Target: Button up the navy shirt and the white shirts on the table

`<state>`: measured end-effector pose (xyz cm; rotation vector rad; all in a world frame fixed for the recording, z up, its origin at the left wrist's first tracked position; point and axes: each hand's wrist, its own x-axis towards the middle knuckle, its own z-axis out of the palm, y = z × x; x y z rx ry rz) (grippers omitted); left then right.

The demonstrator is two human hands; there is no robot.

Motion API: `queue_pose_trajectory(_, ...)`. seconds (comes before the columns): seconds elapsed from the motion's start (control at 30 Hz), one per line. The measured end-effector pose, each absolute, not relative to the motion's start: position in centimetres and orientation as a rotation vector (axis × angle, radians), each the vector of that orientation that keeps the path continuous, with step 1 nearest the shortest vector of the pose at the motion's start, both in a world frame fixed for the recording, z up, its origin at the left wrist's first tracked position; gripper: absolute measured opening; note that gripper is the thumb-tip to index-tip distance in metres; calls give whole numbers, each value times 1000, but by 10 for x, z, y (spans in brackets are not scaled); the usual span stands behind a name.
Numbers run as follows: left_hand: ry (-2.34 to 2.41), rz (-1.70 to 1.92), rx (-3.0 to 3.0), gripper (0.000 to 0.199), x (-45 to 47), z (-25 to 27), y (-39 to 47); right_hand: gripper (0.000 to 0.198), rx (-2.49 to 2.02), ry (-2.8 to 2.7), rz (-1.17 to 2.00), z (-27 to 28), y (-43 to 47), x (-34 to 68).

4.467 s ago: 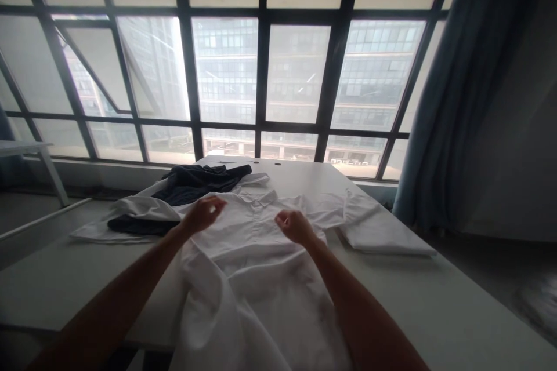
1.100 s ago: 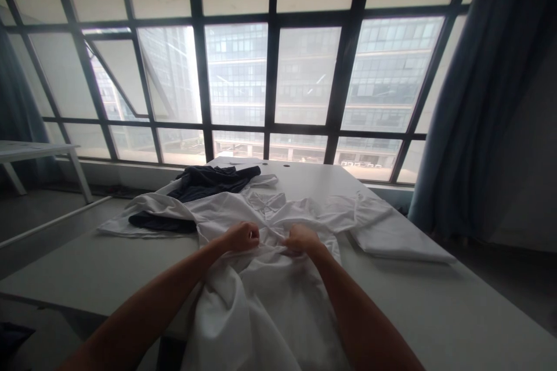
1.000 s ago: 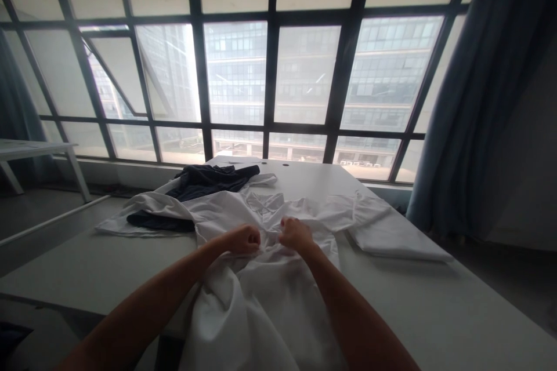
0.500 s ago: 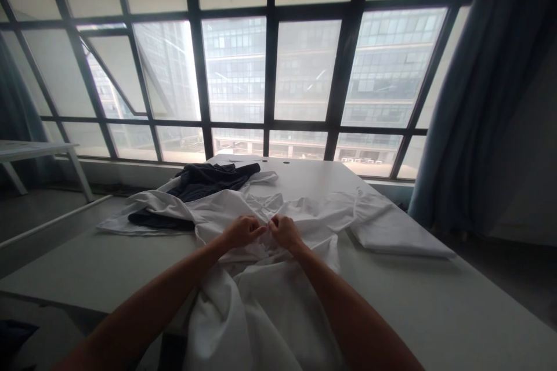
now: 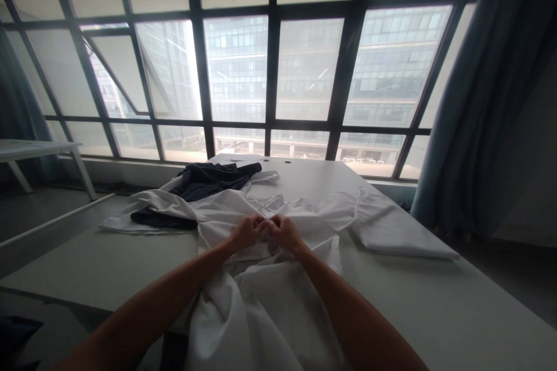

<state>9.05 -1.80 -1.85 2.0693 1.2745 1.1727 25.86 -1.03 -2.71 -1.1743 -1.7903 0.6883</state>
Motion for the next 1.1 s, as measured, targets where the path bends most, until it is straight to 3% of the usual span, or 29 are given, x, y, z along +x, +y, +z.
queue_pose_trajectory(0.17,1235,1175,1940,36,89,-26,-9,29,-1084,-1816,784,-27,-12,259)
queue_pose_trajectory(0.37,1218,1158,1895,33,88,-33,-1,24,-1085,-1893,745,-26,-10,260)
queue_pose_trajectory(0.7,1174,1153,2000,28,86,-23,-9,18,-1661,-2024,184,-11,-14,260)
queue_pose_trajectory(0.9,1389,814,2266,19,70,-4,-18,22,-2105,-2034,-119,17,-20,295)
queue_pose_trajectory(1.1,1339,565,2515,19,71,0,-28,39,-1599,-2213,-335,14,-26,278)
